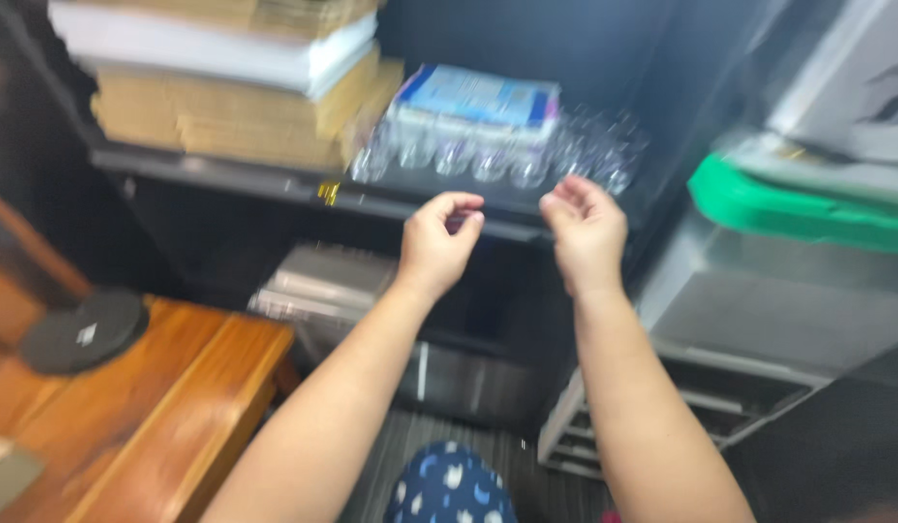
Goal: The person takes two packages of photo paper from a shelf and places them on a wooden bench. Then, the person repeatedly takes small clear glasses from the shelf and places them on the bench, arranging them in a group.
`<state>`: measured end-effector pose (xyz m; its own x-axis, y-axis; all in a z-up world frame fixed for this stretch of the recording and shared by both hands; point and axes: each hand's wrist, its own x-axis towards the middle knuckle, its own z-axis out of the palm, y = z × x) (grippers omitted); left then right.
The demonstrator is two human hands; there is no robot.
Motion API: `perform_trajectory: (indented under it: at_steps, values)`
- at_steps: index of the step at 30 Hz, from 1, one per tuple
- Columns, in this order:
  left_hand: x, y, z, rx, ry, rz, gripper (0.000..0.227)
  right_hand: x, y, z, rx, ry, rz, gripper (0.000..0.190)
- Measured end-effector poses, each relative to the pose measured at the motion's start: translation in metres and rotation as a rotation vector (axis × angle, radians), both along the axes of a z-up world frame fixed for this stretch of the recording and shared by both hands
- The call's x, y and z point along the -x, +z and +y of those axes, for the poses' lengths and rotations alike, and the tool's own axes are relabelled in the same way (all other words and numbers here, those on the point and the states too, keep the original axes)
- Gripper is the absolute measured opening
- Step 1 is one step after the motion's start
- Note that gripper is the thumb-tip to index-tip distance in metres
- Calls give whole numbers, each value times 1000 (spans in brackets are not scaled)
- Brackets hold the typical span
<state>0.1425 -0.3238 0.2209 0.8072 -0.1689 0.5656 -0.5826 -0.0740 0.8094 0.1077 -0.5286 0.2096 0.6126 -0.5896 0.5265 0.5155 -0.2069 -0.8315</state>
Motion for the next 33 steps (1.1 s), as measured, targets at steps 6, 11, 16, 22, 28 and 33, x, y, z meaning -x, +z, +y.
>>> perform_trajectory:
  at_steps: [6,11,16,22,28,33]
  values:
    - [-25,29,-47,-40,-99,92,42,-23,26,-8,78,-72,148,61]
    - [-46,36,-66,-59,-107,180,51,-33,44,-10,134,-114,314,66]
    - [-70,30,-78,-173,-111,255,55,-45,52,-14,233,-169,505,72]
    - [-61,40,-79,-400,-10,172,52,-41,56,-11,352,-182,554,66]
    - [-43,41,-77,-316,10,118,50,-45,48,-14,361,-223,521,57]
    - [-28,43,-69,-284,82,143,50,-34,46,-16,292,-168,492,54]
